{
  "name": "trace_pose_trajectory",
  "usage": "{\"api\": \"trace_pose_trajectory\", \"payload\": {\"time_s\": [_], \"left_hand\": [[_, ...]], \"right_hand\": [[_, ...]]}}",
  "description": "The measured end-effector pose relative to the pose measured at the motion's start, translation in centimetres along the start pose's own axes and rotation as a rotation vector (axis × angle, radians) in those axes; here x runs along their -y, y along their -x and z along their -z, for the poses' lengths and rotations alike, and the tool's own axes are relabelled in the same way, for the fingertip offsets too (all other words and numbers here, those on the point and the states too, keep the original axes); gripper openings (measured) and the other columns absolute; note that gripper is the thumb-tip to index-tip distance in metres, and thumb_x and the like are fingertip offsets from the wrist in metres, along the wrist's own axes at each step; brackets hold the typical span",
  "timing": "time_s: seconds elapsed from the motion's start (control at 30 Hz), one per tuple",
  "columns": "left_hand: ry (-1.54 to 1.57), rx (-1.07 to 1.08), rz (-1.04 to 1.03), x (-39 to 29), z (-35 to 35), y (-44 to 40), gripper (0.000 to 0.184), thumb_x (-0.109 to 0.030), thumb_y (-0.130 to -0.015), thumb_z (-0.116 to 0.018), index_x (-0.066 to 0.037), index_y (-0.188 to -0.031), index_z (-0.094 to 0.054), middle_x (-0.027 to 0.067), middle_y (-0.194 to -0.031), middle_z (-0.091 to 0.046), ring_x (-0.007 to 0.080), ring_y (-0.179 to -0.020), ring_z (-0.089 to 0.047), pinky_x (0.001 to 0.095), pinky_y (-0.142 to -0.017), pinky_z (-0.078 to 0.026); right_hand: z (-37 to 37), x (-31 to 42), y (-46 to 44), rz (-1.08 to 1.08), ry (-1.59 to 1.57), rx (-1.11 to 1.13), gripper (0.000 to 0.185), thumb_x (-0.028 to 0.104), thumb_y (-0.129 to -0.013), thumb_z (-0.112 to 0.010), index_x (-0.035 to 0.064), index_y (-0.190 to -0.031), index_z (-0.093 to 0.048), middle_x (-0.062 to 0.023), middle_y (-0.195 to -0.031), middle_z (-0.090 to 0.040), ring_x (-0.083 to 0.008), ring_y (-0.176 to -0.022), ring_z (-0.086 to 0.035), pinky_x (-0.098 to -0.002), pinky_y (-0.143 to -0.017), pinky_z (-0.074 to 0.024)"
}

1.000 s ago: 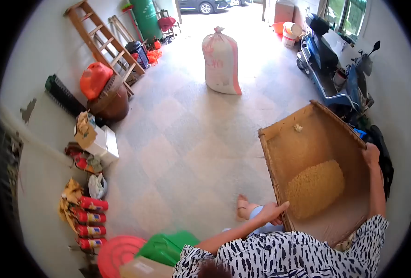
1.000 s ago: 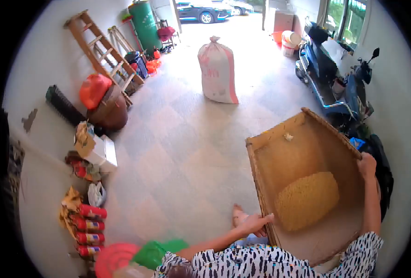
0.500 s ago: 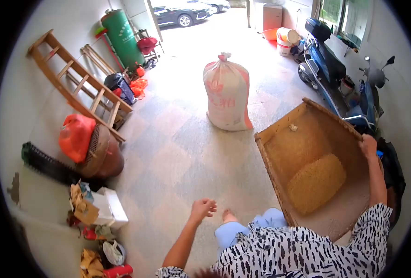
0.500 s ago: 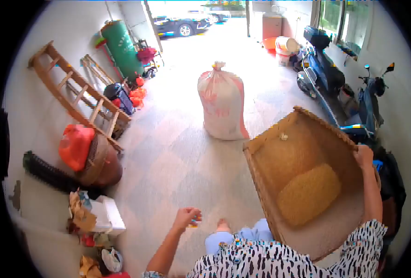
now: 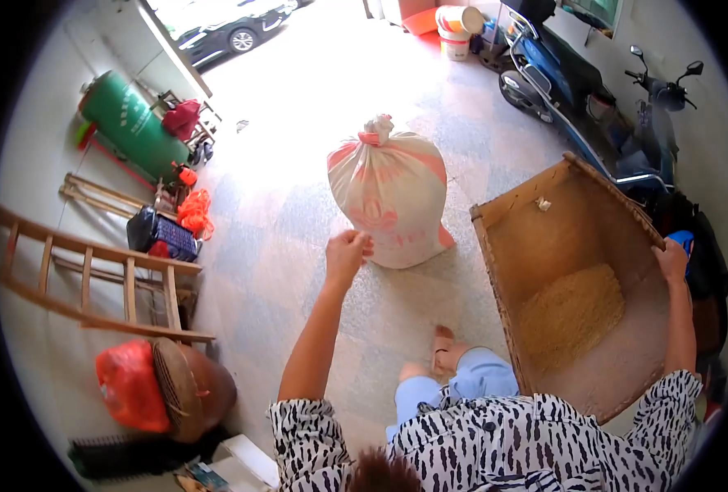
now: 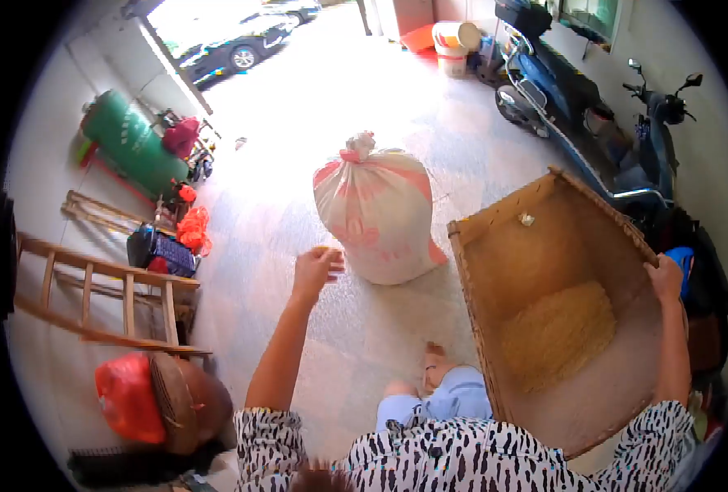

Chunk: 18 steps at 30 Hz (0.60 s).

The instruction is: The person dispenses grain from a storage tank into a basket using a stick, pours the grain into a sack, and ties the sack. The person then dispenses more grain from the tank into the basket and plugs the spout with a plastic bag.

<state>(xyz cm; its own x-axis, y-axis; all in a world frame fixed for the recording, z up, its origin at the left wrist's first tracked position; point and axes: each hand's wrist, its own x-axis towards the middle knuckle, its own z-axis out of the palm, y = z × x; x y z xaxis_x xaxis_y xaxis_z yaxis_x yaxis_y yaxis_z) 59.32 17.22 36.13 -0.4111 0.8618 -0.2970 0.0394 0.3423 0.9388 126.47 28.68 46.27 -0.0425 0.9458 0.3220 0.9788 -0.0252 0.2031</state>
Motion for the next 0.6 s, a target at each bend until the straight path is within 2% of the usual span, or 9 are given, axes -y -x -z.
{"api": "trace_pose_trajectory", "payload": {"time_s": [0.17, 0.23, 0.27, 0.37, 0.4, 0.47, 0.5, 0.57, 0.6], "left_hand": [[-0.115, -0.059, -0.109, -3.7, 1.9, -20.0, 0.027, -0.023, -0.08, -0.053, 0.0, -0.089, -0.06, 0.0096, -0.082, -0.063, 0.0183, -0.067, -0.06, 0.0286, -0.058, -0.047], [-0.379, -0.214, -0.349, -4.2, -0.8, -27.6, 0.02, -0.017, -0.076, -0.056, 0.001, -0.082, -0.063, 0.0106, -0.078, -0.064, 0.0246, -0.07, -0.062, 0.0342, -0.067, -0.048], [-0.382, -0.185, -0.351, -5.5, -1.6, -31.6, 0.02, -0.017, -0.076, -0.056, 0.001, -0.082, -0.063, 0.0106, -0.078, -0.064, 0.0246, -0.07, -0.062, 0.0342, -0.067, -0.048], [-0.883, -0.346, -0.791, -6.7, -5.2, -44.5, 0.029, -0.022, -0.075, -0.057, -0.005, -0.099, -0.055, 0.0133, -0.094, -0.06, 0.0304, -0.088, -0.056, 0.0413, -0.076, -0.044], [-0.877, -0.329, -0.778, -5.7, -6.0, -48.9, 0.029, -0.022, -0.075, -0.057, -0.005, -0.099, -0.055, 0.0133, -0.094, -0.06, 0.0304, -0.088, -0.056, 0.0413, -0.076, -0.044], [-0.837, -0.038, -0.501, -5.4, -8.9, -52.4, 0.02, -0.02, -0.075, -0.056, -0.003, -0.086, -0.055, 0.0129, -0.083, -0.06, 0.031, -0.083, -0.056, 0.0412, -0.075, -0.043], [-0.842, -0.157, -0.794, -5.6, -9.9, -53.5, 0.014, -0.017, -0.073, -0.056, -0.004, -0.074, -0.053, 0.0119, -0.075, -0.058, 0.0292, -0.072, -0.056, 0.0404, -0.068, -0.044], [-0.872, -0.172, -1.008, -8.7, -10.4, -53.7, 0.012, -0.016, -0.072, -0.056, -0.004, -0.073, -0.053, 0.0112, -0.07, -0.056, 0.0269, -0.063, -0.055, 0.0389, -0.057, -0.043], [-0.809, -0.113, -0.905, -9.9, -11.3, -53.3, 0.01, -0.014, -0.072, -0.056, -0.006, -0.074, -0.051, 0.0098, -0.065, -0.053, 0.0253, -0.058, -0.052, 0.0378, -0.05, -0.042]], "right_hand": [[0.6, 10.2, -9.4, -0.109, 0.033, 0.099, 0.039, 0.031, -0.069, -0.064, -0.001, -0.091, -0.058, -0.0185, -0.086, -0.059, -0.0343, -0.082, -0.055, -0.0413, -0.071, -0.043], [-0.1, 10.8, -13.1, -0.122, 0.098, 0.096, 0.041, 0.031, -0.069, -0.065, -0.0014, -0.093, -0.058, -0.0186, -0.089, -0.059, -0.0342, -0.083, -0.055, -0.0413, -0.072, -0.0431], [-0.8, 12.0, -15.5, -0.144, 0.11, 0.109, 0.041, 0.031, -0.069, -0.065, -0.0014, -0.093, -0.058, -0.0186, -0.089, -0.059, -0.0342, -0.083, -0.055, -0.0413, -0.072, -0.0431], [-3.3, 14.5, -23.8, -0.175, 0.136, 0.152, 0.044, 0.03, -0.07, -0.064, -0.0035, -0.098, -0.057, -0.0194, -0.091, -0.058, -0.0346, -0.084, -0.055, -0.0411, -0.072, -0.0431], [-4.0, 15.8, -26.7, -0.173, 0.152, 0.168, 0.044, 0.03, -0.07, -0.064, -0.0035, -0.098, -0.057, -0.0194, -0.091, -0.058, -0.0346, -0.084, -0.055, -0.0411, -0.072, -0.0431], [-7.0, 16.6, -30.3, -0.186, 0.227, 0.247, 0.044, 0.029, -0.071, -0.063, -0.0039, -0.099, -0.057, -0.0199, -0.091, -0.058, -0.035, -0.085, -0.055, -0.0406, -0.073, -0.0433], [-6.9, 18.0, -32.3, -0.308, 0.221, 0.348, 0.043, 0.029, -0.072, -0.063, -0.0038, -0.099, -0.057, -0.0203, -0.093, -0.058, -0.0351, -0.086, -0.055, -0.0405, -0.074, -0.0432], [-8.1, 18.7, -35.9, -0.302, 0.218, 0.323, 0.043, 0.03, -0.073, -0.062, -0.0035, -0.099, -0.057, -0.0202, -0.093, -0.058, -0.035, -0.087, -0.055, -0.0406, -0.074, -0.0432], [-8.8, 19.3, -37.7, -0.287, 0.214, 0.299, 0.042, 0.03, -0.073, -0.062, -0.0032, -0.099, -0.057, -0.0201, -0.092, -0.059, -0.0349, -0.087, -0.055, -0.0407, -0.074, -0.0433]]}}
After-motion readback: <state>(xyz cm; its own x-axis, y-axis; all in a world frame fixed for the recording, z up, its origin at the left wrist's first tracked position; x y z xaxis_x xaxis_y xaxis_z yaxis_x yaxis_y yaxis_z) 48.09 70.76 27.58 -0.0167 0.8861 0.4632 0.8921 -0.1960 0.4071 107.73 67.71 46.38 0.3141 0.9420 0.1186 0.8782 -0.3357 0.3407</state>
